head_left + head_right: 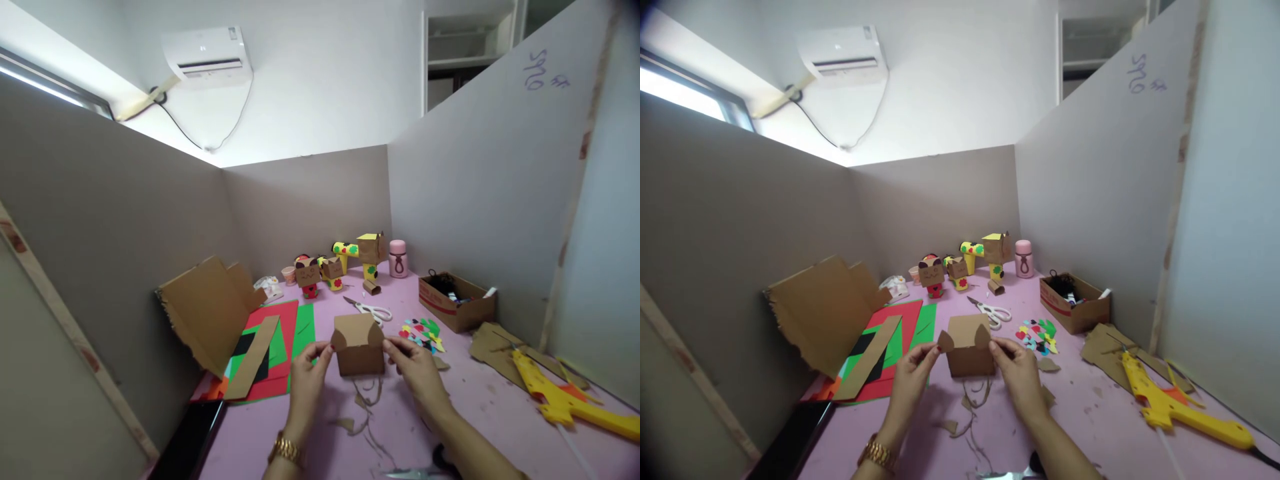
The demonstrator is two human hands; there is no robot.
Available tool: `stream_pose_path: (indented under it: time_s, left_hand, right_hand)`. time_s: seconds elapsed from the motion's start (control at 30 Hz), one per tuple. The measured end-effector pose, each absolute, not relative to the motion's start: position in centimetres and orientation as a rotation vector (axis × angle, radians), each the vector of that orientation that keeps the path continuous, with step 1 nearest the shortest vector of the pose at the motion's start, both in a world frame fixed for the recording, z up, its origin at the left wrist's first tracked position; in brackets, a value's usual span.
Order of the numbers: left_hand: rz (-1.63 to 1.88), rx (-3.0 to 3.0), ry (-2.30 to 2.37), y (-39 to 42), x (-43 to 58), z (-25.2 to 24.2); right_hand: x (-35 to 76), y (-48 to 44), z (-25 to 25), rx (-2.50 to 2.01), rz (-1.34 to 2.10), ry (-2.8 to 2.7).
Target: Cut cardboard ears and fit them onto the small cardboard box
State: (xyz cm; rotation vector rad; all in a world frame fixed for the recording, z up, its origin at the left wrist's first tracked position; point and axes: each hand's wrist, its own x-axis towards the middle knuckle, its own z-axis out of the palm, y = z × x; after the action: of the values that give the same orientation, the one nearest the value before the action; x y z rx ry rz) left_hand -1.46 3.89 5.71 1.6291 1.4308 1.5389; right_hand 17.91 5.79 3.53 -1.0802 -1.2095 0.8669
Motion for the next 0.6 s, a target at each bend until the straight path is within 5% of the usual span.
stream_pose_path:
  time_s: [0.6]
  left_hand:
    - [1.462, 1.794, 1.314, 7.3, -1.8, 6.0]
  right_hand:
    - [17.8, 9.2, 0.9, -1.134, 0.676, -1.398]
